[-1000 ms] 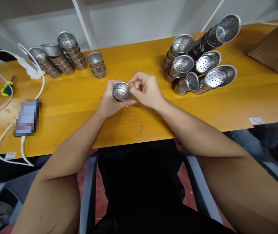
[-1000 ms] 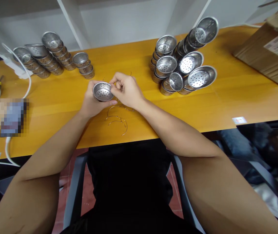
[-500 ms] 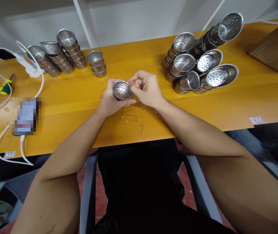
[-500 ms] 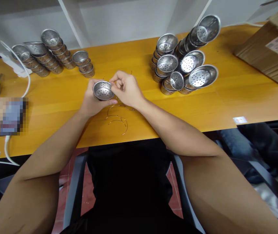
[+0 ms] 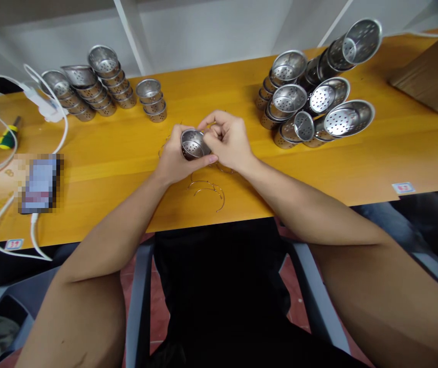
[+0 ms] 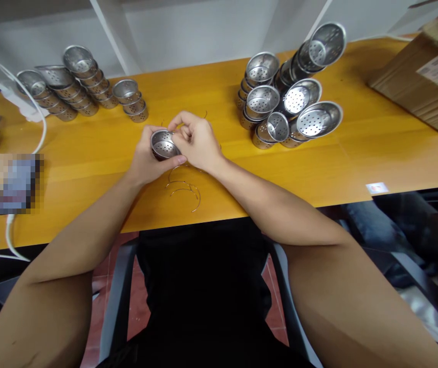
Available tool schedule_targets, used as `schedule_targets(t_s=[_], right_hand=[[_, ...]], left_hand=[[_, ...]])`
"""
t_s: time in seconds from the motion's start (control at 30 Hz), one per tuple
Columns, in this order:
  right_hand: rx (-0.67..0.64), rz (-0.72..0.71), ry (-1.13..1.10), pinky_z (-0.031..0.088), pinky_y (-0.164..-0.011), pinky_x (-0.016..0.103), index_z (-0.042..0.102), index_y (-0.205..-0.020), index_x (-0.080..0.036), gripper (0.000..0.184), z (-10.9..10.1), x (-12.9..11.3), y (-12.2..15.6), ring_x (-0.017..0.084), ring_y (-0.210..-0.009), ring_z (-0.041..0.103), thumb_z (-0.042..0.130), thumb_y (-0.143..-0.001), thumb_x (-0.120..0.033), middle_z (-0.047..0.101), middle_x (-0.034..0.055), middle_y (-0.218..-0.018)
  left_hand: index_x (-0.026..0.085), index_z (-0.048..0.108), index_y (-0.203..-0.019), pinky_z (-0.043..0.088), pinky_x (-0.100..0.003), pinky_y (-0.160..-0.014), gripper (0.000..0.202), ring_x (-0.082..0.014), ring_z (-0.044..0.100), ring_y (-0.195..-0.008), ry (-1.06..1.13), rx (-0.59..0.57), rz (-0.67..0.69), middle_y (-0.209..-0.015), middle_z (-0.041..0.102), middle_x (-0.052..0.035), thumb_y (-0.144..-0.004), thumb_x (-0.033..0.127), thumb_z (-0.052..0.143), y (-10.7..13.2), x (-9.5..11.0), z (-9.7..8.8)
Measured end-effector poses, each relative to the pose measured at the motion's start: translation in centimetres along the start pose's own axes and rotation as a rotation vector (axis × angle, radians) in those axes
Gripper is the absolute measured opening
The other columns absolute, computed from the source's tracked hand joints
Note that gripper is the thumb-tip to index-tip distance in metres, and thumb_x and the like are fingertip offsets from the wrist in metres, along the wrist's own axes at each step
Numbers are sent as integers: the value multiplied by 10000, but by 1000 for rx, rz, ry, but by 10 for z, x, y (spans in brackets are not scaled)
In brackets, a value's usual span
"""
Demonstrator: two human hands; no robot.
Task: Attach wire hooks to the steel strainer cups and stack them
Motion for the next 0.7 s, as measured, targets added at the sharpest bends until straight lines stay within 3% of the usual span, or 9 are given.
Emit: schedule_targets(t_s=[0.13,0.27,0.33,0.53,0.7], right_hand=[[-34,-2,-28,455,-594,297,800,-1012,-252,71,-1,-3,-3,161,-634,473,832,-1059,-209,559,-49,-686],[-31,33,-39,475,-593,286,810,-999,-236,79,-1,-5,-5,161,-655,522,813,-1071,-204,596,-31,-703],[-14,56,-29,487,-596,287,809,-984,-235,102,-1,-6,-5,164,-661,533,797,-1068,-179,602,-25,-703],[-2,81,-15,458,-568,278,807,-968,-222,136,0,-6,-4,151,-634,508,769,-1058,-128,610,-23,-707],[-4,91,-12,473,-563,267,809,-959,-220,140,1,-5,-5,146,-629,502,777,-1057,-125,642,-12,-725]], left_hand=[[306,738,-1433,707,-472,-942,901,-281,880,-1054,73,-8,-11,-1257,868,-56,-886,910,1120,-2,6,-2],[301,745,-1391,713,-469,-915,1002,-284,873,-1023,103,-34,-24,-1214,872,-48,-755,940,1182,-3,5,1],[282,743,-1387,722,-481,-927,1052,-298,876,-1033,86,-39,-32,-1209,874,-57,-706,937,1206,-3,5,2],[272,766,-1368,712,-490,-945,935,-296,873,-1031,28,-26,-81,-1191,882,-60,-764,812,1233,-2,8,4],[259,768,-1334,670,-458,-942,936,-286,855,-1036,11,-21,-118,-1182,882,-54,-730,783,1254,-2,16,2]])
Point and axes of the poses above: each hand's wrist, its own y-axis away from the middle knuckle, its own z-axis out of the palm, x = y × z, the point moved 7 cm from there along -y, towards the middle knuckle
